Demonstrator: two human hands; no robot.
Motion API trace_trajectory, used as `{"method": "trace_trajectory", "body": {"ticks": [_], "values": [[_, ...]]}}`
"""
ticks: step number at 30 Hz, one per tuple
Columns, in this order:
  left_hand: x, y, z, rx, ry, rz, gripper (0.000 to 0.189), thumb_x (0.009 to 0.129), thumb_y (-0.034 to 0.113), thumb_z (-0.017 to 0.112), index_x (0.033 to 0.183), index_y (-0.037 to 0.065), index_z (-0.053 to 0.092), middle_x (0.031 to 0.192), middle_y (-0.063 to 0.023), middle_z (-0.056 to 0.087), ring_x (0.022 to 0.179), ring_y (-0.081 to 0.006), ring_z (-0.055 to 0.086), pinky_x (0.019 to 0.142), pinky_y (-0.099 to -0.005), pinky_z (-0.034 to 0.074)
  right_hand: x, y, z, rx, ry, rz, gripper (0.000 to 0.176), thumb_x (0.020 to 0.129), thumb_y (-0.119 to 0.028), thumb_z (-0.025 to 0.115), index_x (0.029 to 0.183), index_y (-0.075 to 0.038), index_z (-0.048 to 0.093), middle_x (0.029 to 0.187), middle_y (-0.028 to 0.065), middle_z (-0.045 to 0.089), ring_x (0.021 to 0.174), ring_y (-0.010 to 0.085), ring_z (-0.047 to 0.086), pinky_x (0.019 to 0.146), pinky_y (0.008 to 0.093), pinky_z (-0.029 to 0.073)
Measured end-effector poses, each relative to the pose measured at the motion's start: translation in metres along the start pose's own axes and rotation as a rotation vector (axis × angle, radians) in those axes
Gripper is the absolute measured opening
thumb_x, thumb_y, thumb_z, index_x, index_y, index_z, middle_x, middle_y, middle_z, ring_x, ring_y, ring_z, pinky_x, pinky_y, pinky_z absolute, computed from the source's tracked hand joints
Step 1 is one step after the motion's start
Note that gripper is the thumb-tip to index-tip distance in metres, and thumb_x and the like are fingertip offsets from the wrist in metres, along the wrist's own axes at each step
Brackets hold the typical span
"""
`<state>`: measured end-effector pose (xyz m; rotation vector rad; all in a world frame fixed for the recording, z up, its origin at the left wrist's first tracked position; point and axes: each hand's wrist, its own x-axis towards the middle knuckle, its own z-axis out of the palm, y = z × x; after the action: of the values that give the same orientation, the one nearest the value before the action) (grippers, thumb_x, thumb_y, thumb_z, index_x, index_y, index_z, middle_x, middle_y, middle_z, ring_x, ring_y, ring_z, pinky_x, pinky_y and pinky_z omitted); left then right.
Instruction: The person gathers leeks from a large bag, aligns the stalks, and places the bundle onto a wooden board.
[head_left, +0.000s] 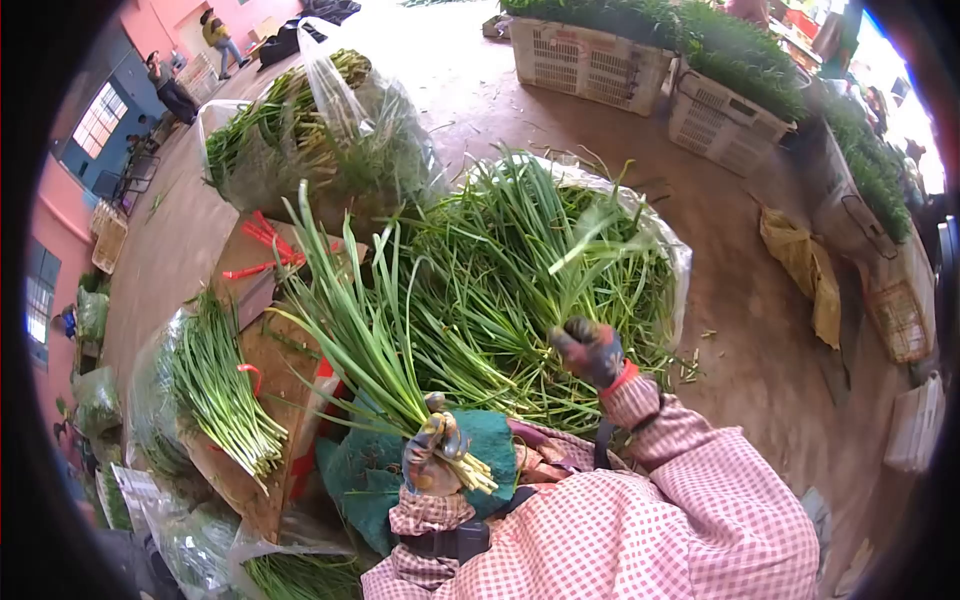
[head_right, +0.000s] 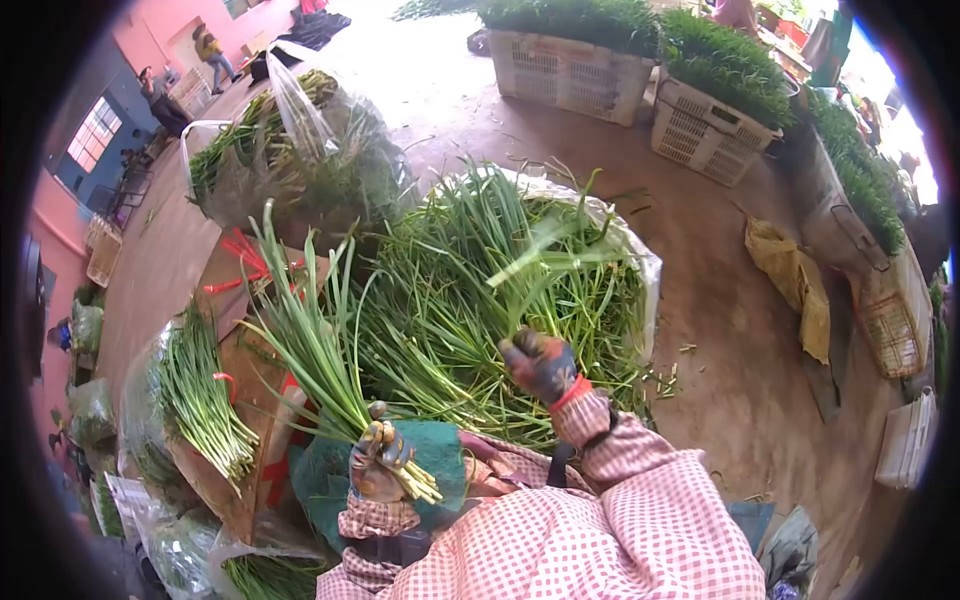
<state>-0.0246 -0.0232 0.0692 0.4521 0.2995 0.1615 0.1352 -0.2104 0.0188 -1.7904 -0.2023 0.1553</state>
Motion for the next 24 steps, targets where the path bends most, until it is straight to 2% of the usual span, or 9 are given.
{"method": "trace_trajectory", "body": {"ticks": [1, 3, 5, 7, 11, 12, 15, 19, 24], "values": [[0.001, 0.000, 0.004, 0.023, 0.041, 0.036, 0.034, 0.080, 0.010, 0.051, 0.111, 0.000, 0.040, 0.064, -0.0047, 0.048, 0.049, -0.0103, 0.044, 0.047, -0.0241, 0.036, -0.005, -0.008, -0.002, -0.231, -0.031, -0.301, 0.021, 0.076, -0.019, 0.059, 0.062, -0.004, 0.055, 0.049, 0.0012, 0.049, 0.039, 0.0077, 0.044, 0.035, 0.0217, 0.033], [0.005, -0.004, -0.001, -0.005, -0.026, 0.053, 0.037, 0.079, 0.011, 0.053, 0.111, -0.002, 0.041, 0.076, -0.0093, 0.056, 0.054, -0.0119, 0.049, 0.050, -0.0247, 0.040, -0.002, -0.019, -0.013, -0.432, -0.277, -0.151, 0.021, 0.075, -0.022, 0.058, 0.071, -0.001, 0.058, 0.055, 0.0021, 0.054, 0.048, 0.0102, 0.052, 0.042, 0.0248, 0.039], [0.007, -0.002, -0.010, 0.036, -0.146, 0.077, 0.039, 0.077, 0.012, 0.056, 0.111, -0.002, 0.043, 0.091, -0.0154, 0.056, 0.065, -0.0152, 0.054, 0.058, -0.0270, 0.046, 0.007, -0.026, -0.013, 0.083, -0.395, 0.404, 0.020, 0.076, -0.021, 0.058, 0.072, -0.001, 0.058, 0.057, 0.0019, 0.055, 0.048, 0.0086, 0.051, 0.042, 0.0237, 0.039], [0.003, -0.009, -0.028, -0.088, -0.266, 0.167, 0.046, 0.069, 0.009, 0.063, 0.108, -0.006, 0.046, 0.113, -0.0202, 0.045, 0.087, -0.0210, 0.054, 0.065, -0.0289, 0.050, -0.002, -0.035, -0.018, 0.237, -0.472, 0.508, 0.019, 0.075, -0.018, 0.060, 0.074, 0.000, 0.058, 0.061, 0.0039, 0.058, 0.040, 0.0079, 0.047, 0.035, 0.0201, 0.035], [0.001, -0.001, -0.018, 0.015, -0.061, 0.280, 0.042, 0.068, 0.007, 0.064, 0.105, -0.005, 0.049, 0.114, -0.0163, 0.046, 0.081, -0.0186, 0.057, 0.058, -0.0254, 0.050, -0.010, -0.029, -0.012, 0.714, -0.688, 0.519, 0.017, 0.074, -0.017, 0.061, 0.074, -0.001, 0.058, 0.061, 0.0059, 0.058, 0.036, 0.0072, 0.046, 0.030, 0.0188, 0.031], [0.000, -0.001, 0.000, 0.205, 0.219, 0.436, 0.041, 0.074, 0.005, 0.057, 0.112, -0.001, 0.042, 0.095, -0.0120, 0.055, 0.058, -0.0108, 0.055, 0.048, -0.0228, 0.046, -0.013, -0.030, -0.010, 0.618, -0.702, 0.465, 0.016, 0.074, -0.016, 0.061, 0.074, -0.001, 0.058, 0.060, 0.0054, 0.058, 0.035, 0.0072, 0.045, 0.030, 0.0190, 0.030], [-0.006, 0.019, 0.013, 0.162, 0.034, 0.468, 0.051, 0.073, 0.005, 0.058, 0.117, -0.001, 0.035, 0.097, -0.0153, 0.054, 0.064, -0.0142, 0.058, 0.053, -0.0286, 0.051, -0.020, -0.027, -0.003, 0.530, -0.720, 0.477, 0.015, 0.074, -0.015, 0.061, 0.073, -0.001, 0.059, 0.058, 0.0036, 0.057, 0.036, 0.0063, 0.045, 0.031, 0.0186, 0.030], [0.007, -0.001, 0.000, -0.322, -0.225, 0.166, 0.062, 0.073, 0.004, 0.056, 0.123, -0.005, 0.020, 0.113, -0.0279, 0.041, 0.092, -0.0317, 0.054, 0.072, -0.0444, 0.051, -0.033, -0.034, 0.003, 0.465, -0.824, 0.438, 0.018, 0.074, -0.016, 0.062, 0.085, -0.002, 0.059, 0.062, -0.0011, 0.055, 0.043, 0.0047, 0.047, 0.037, 0.0187, 0.033], [0.025, -0.038, -0.056, -0.320, -0.300, -0.004, 0.049, 0.085, 0.023, 0.040, 0.123, -0.004, 0.024, 0.118, -0.0241, 0.039, 0.093, -0.0281, 0.053, 0.076, -0.0438, 0.048, -0.046, -0.056, 0.010, 0.300, -0.903, 0.476, 0.019, 0.075, -0.017, 0.062, 0.087, -0.002, 0.060, 0.066, -0.0028, 0.057, 0.052, 0.0039, 0.046, 0.045, 0.0186, 0.036]]}}
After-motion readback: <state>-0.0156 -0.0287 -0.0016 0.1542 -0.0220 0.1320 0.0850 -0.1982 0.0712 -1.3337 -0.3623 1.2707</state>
